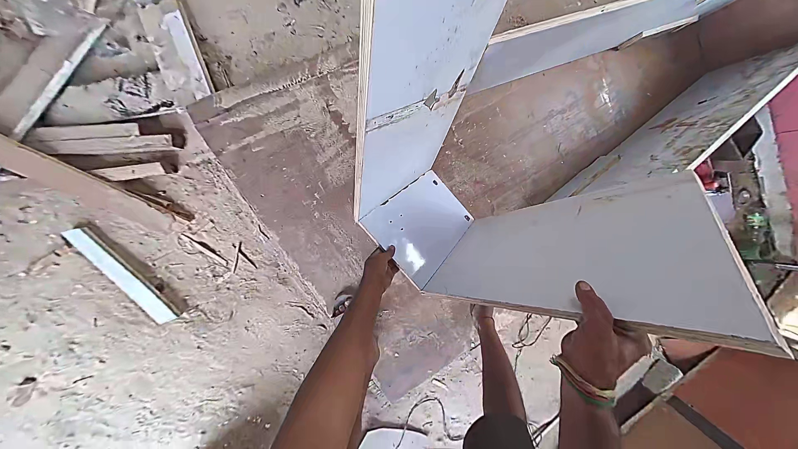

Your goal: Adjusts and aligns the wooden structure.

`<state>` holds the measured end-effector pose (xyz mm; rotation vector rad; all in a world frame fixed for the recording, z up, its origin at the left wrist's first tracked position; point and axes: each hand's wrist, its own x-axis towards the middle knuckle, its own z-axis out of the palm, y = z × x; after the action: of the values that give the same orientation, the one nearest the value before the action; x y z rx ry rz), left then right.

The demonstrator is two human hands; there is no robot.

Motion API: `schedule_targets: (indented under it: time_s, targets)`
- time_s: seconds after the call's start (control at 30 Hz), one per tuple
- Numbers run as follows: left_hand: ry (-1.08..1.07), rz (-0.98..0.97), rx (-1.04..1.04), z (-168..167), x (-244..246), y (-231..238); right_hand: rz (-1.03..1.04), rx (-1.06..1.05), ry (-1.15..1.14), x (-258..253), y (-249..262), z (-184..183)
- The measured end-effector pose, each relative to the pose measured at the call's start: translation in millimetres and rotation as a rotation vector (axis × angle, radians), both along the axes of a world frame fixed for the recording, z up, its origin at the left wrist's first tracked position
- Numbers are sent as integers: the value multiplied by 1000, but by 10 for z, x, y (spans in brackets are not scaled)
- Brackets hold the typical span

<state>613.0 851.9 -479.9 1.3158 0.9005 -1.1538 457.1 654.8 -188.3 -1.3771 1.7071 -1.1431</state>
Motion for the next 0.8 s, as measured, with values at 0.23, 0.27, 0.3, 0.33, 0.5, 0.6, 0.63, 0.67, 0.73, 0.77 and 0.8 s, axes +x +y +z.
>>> schedule_targets:
  time_s: [0.23, 0.27, 0.3, 0.33, 0.5, 0.6, 0.63, 0.67, 0.73, 0.77, 0.8]
  targets:
    - [36, -71, 9, 179, 175, 531, -280, 247, -91, -299, 930, -221]
    - [-38, -78, 13, 306, 289, 547, -309, 345, -98, -374, 1142, -242]
    - [-150, -112, 11, 453, 416, 566, -335, 458, -102, -436, 1362, -258]
    - [-300, -207, -3, 612, 546, 608, -339, 594, -78, -474, 1576, -255]
    - [-758, -772, 196, 1350, 988, 774, -141, 1216, -165, -477, 2368, -335]
    - [-643, -899, 402, 1483, 922, 946, -51, 1356, -179, -460, 2682, -468]
    - [-576, -914, 438, 1494, 861, 1006, -56, 1345, -158, -464, 2704, -506]
    - [-512, -922, 459, 1492, 774, 1082, -67, 1344, -140, -480, 2694, -530]
    - [-403, -930, 457, 1448, 512, 1279, -25, 1393, -132, -556, 2646, -539]
    - [-361, -952, 438, 1443, 351, 1353, 18, 1429, -126, -593, 2634, -545]
    - [-317, -995, 411, 1476, 165, 1414, 72, 1463, -105, -649, 2642, -560]
